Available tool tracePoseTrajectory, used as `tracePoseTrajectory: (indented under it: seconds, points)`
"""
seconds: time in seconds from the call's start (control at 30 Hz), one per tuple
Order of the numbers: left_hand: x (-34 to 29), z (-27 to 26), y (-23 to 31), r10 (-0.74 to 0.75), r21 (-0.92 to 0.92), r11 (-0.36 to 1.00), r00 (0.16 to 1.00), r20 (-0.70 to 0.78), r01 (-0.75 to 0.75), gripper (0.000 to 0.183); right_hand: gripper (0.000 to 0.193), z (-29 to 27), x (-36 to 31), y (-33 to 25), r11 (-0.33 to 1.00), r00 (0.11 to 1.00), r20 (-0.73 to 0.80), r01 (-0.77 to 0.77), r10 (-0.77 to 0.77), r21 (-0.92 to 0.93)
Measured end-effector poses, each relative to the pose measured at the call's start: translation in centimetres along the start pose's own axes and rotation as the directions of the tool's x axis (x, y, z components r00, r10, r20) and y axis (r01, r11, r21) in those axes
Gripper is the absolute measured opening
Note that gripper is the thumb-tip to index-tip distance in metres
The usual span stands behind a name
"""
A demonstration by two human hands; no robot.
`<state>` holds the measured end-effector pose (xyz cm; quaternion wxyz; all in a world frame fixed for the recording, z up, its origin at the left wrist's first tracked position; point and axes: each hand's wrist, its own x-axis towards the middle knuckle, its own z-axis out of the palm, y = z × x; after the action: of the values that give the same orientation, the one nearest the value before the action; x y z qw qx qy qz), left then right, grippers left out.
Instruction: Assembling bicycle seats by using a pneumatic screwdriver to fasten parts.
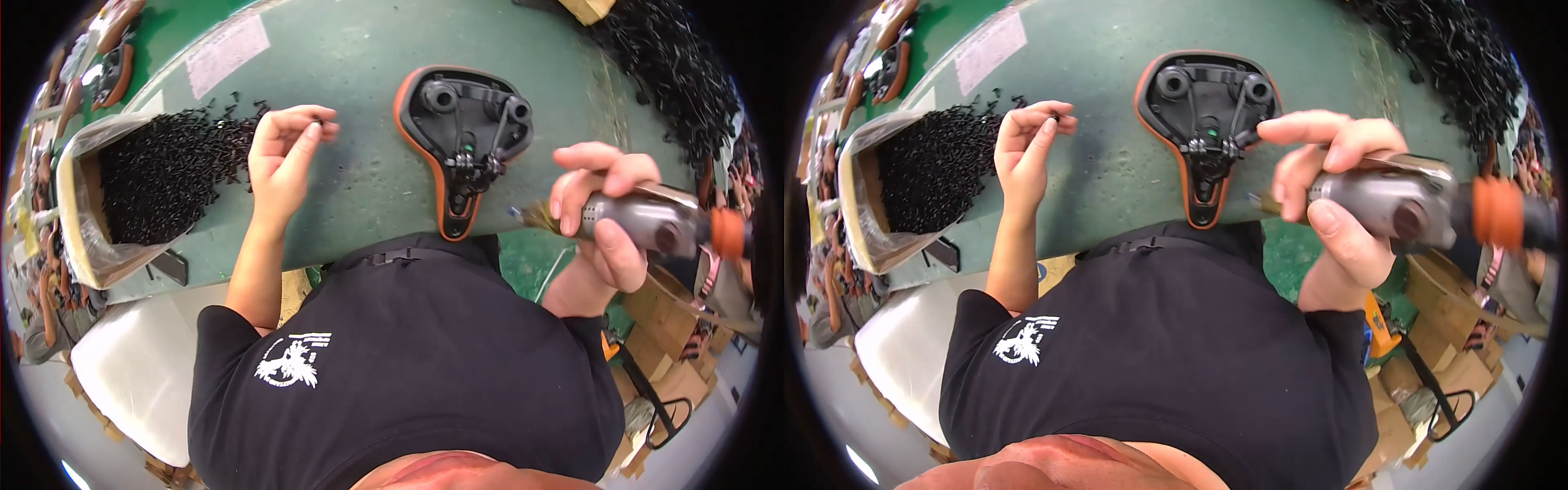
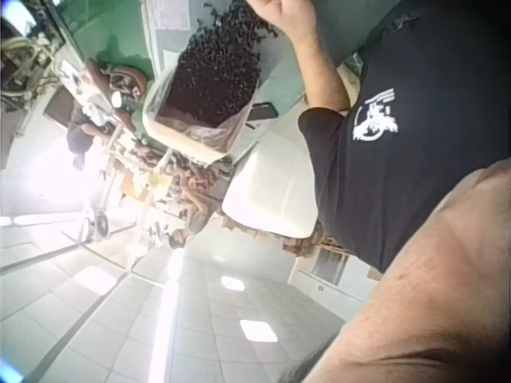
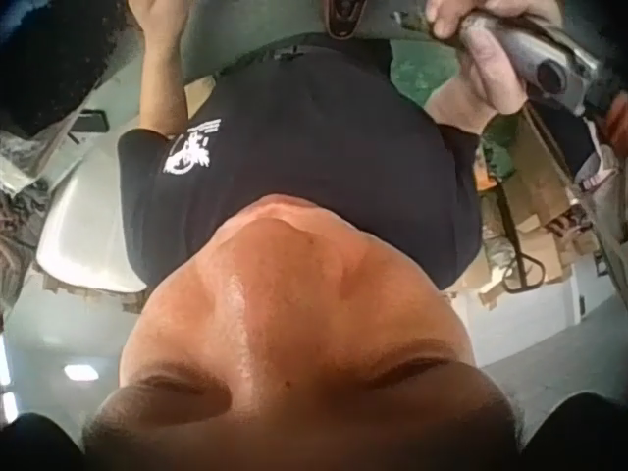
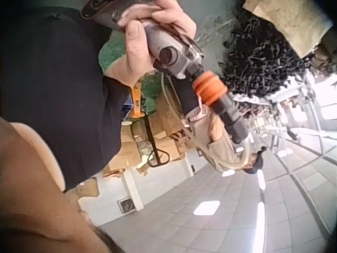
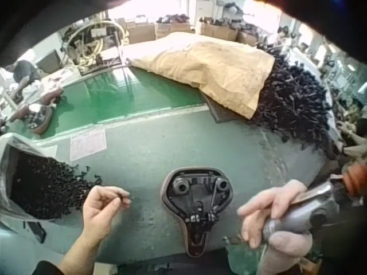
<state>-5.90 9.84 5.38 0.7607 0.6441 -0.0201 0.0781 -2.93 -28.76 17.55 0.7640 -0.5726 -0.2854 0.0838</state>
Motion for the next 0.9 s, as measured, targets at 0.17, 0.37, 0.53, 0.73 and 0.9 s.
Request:
tracePoseTrajectory:
  seconds: [0.17,0.37,0.53,0.73,0.9]
  points:
    - [-1.0,7.6,0.6,-0.273,-0.607,0.602,0.848,0.455,0.519,0.024,0.031,4.5,3.1,-0.1,0.939,0.942,0.061,0.322,-0.331,0.118]
    - [-0.8,10.2,0.5,-0.180,-0.605,0.648,0.866,0.468,0.462,0.021,0.034,4.0,3.1,0.5,0.943,0.940,0.094,0.323,-0.329,0.079]
    - [0.3,9.7,-0.2,-0.153,-0.480,0.772,0.854,0.496,0.417,0.018,0.035,3.5,2.5,1.0,0.934,0.930,0.091,0.350,-0.356,0.076]
    - [1.9,9.6,0.2,-0.079,-0.400,0.857,0.851,0.520,0.324,0.020,0.035,3.1,2.5,0.8,0.930,0.926,0.086,0.365,-0.368,0.050]
    - [2.2,10.2,0.3,-0.060,-0.416,0.854,0.853,0.519,0.313,0.018,0.034,3.2,2.7,1.1,0.919,0.915,0.087,0.391,-0.394,0.050]
